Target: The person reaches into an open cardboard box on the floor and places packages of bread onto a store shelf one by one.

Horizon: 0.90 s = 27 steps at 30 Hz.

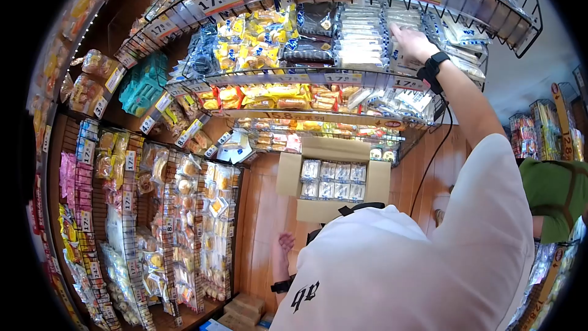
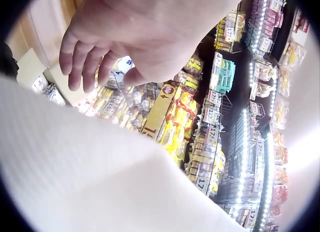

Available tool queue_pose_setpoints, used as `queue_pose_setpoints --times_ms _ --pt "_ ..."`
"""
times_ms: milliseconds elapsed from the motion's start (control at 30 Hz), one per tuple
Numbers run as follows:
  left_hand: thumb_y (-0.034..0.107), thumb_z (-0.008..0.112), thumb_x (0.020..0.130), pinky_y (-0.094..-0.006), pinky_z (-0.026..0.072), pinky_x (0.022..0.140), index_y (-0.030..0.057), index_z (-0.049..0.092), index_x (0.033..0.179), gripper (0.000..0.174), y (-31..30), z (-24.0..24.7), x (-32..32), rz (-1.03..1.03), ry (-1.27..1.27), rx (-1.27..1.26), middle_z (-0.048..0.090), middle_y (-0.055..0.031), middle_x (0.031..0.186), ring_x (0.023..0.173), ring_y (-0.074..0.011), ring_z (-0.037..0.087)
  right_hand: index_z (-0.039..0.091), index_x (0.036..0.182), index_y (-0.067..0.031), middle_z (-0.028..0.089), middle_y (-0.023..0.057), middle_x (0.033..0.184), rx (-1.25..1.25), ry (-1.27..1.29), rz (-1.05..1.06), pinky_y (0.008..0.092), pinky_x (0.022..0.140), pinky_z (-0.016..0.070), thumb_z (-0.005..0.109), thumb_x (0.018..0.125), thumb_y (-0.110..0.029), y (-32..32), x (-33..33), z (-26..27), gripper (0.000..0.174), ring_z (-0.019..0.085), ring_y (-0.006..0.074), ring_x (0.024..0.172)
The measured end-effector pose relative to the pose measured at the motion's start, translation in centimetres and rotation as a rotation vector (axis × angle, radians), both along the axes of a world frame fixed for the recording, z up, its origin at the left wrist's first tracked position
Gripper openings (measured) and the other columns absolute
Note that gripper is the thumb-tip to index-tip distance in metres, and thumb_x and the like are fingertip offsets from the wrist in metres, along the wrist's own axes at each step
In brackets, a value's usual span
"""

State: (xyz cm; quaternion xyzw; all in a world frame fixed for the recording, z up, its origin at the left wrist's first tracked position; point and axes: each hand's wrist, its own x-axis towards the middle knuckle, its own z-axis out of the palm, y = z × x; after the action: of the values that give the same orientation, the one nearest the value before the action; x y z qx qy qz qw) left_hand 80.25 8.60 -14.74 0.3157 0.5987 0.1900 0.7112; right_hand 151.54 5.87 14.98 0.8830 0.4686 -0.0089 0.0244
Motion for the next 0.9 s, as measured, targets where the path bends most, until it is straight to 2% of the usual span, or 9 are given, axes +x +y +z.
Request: queue_pose_setpoints --times_ms 33,200,467,500,533,600,633,767,900 --pt "0.038 0.051 0.101 -0.0347 0.0526 0.086 0.0054 0.061 0.116 0.037 0.0 0.0 0.0 0.000 0.006 -0.005 0.072 -0.0109 0.110 0.099 -0.0232 0.069 0.040 0.127 -0.0071 0.069 0.0229 0.102 0.005 -0.039 0.064 0.0495 0.085 0.0542 0.086 0.057 -0.005 -0.2 -0.4 0.5 0.083 0.066 0.0437 0.100" --pt "0.038 0.056 0.100 -0.0354 0.0523 0.083 0.0044 0.062 0.111 0.036 -0.5 1.1 0.2 0.060 0.005 -0.007 0.071 -0.0125 0.105 0.098 -0.0256 0.070 0.040 0.135 0.0007 0.070 0.0220 0.103 -0.028 -0.218 0.021 0.0459 0.079 0.0575 0.075 0.068 -0.007 0.7 2.5 0.2 0.076 0.069 0.0397 0.096" --pt "0.040 0.054 0.100 -0.0361 0.0520 0.084 0.0040 0.062 0.112 0.039 -1.9 0.3 -1.1 0.062 0.007 0.023 0.070 -0.0129 0.108 0.099 -0.0254 0.070 0.039 0.138 0.0011 0.066 0.0273 0.118 -0.061 -0.197 -0.175 0.0447 0.090 0.0562 0.099 0.056 -0.035 1.5 1.0 1.1 0.107 0.068 0.0383 0.108" --pt "0.041 0.054 0.100 -0.0362 0.0520 0.084 0.0039 0.062 0.112 0.039 -1.9 0.5 -1.3 0.068 0.007 0.029 0.070 -0.0130 0.109 0.100 -0.0253 0.070 0.035 0.144 0.0008 0.063 0.0284 0.124 -0.143 -0.127 -0.240 0.0440 0.093 0.0559 0.094 0.065 -0.030 1.7 0.3 2.3 0.103 0.066 0.0375 0.113" --pt "0.041 0.054 0.101 -0.0362 0.0519 0.084 0.0038 0.062 0.112 0.040 -1.9 0.7 -1.5 0.078 0.003 0.020 0.070 -0.0128 0.109 0.100 -0.0252 0.070 0.048 0.136 0.0048 0.062 0.0299 0.125 -0.053 -0.187 -0.128 0.0422 0.099 0.0528 0.087 0.074 -0.023 1.0 1.4 1.0 0.078 0.063 0.0418 0.116" --pt "0.041 0.053 0.101 -0.0361 0.0518 0.085 0.0036 0.062 0.113 0.040 -2.3 1.2 -1.8 0.098 -0.006 0.000 0.070 -0.0126 0.109 0.101 -0.0249 0.069 0.061 0.121 0.0079 0.067 0.0307 0.115 -0.147 -0.023 -0.111 0.0435 0.095 0.0535 0.072 0.084 -0.013 0.9 0.0 2.2 0.044 0.065 0.0428 0.110" --pt "0.041 0.053 0.101 -0.0360 0.0519 0.085 0.0036 0.062 0.113 0.040 -2.5 1.4 -2.0 0.099 0.002 -0.005 0.070 -0.0125 0.108 0.101 -0.0247 0.069 0.063 0.118 0.0082 0.067 0.0310 0.112 -0.158 -0.021 -0.109 0.0441 0.093 0.0537 0.067 0.085 -0.011 0.9 0.0 1.7 0.038 0.066 0.0430 0.109" --pt "0.040 0.053 0.102 -0.0357 0.0523 0.085 0.0033 0.063 0.111 0.039 -2.8 1.4 -2.2 0.098 0.001 -0.012 0.070 -0.0126 0.108 0.100 -0.0239 0.069 0.067 0.110 0.0083 0.068 0.0316 0.110 -0.202 0.062 -0.168 0.0457 0.089 0.0543 0.057 0.087 -0.008 0.8 7.5 -3.3 0.030 0.067 0.0437 0.106" --pt "0.040 0.053 0.102 -0.0355 0.0527 0.085 0.0025 0.064 0.108 0.039 -2.1 0.7 -2.2 0.076 0.008 -0.032 0.070 -0.0126 0.107 0.099 -0.0232 0.068 0.069 0.108 0.0054 0.070 0.0290 0.110 -0.200 0.131 -0.266 0.0453 0.091 0.0532 0.056 0.086 -0.013 1.1 5.3 -0.4 0.032 0.068 0.0416 0.105"
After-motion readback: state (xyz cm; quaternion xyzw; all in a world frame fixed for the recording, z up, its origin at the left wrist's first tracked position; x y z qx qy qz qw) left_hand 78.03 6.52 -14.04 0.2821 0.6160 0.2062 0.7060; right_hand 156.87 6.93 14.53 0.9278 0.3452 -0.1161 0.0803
